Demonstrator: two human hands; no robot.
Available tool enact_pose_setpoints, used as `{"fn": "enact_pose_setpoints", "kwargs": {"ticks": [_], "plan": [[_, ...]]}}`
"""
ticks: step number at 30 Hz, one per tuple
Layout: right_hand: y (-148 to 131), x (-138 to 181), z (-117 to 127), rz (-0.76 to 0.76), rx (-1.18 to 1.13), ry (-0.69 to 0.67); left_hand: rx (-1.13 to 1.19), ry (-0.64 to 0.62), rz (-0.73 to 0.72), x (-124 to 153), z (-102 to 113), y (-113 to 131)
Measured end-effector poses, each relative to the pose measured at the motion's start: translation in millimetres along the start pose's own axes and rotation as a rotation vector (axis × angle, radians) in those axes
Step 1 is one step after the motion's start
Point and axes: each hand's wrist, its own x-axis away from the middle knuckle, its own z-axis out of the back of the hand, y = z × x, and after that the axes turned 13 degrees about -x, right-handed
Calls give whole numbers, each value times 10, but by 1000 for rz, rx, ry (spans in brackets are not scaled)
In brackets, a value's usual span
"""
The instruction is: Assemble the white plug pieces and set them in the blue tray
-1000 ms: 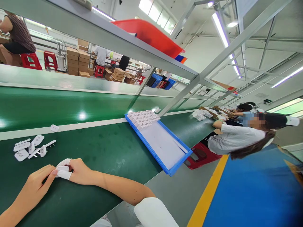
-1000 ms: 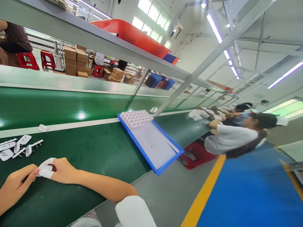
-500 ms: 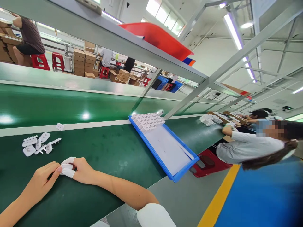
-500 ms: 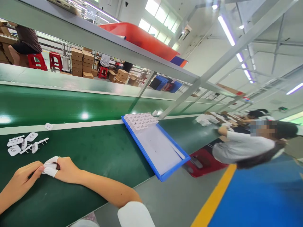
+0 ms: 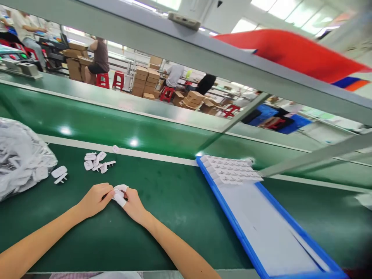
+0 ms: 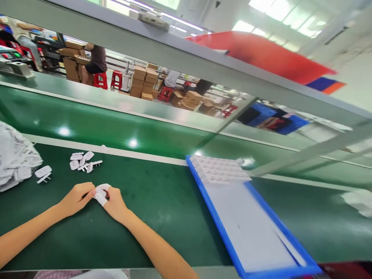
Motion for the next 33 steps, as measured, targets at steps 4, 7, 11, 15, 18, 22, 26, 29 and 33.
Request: {"fn": "enact_pose_setpoints", "kwargs": {"ticks": [4, 7, 11, 15, 18, 22, 26, 29, 33], "plan": [[25, -6, -7, 0, -31, -8, -18, -5, -5, 2, 9, 8], [48, -1, -6, -21, -34, -12, -19, 1, -6, 4, 20, 18], [67, 8, -10, -38, -39, -9, -24, 8, -20, 4, 26, 25], [61, 7, -15, -52, -51, -10, -22, 4, -27, 4, 25, 22], [39, 9, -16, -64, -43, -10, -20, 7, -31, 6, 23, 19], [11, 14, -20, -77, -33, -13, -10, 9, -31, 7, 19, 12], [1, 11, -25, -78, -40, -12, -1, 8, -38, 4, 17, 7], [-2, 5, -26, -80, -39, -13, -5, 14, -46, 1, 21, 11], [-4, 0, -25, -80, -24, -7, -8, 14, -44, -1, 25, 18]]}}
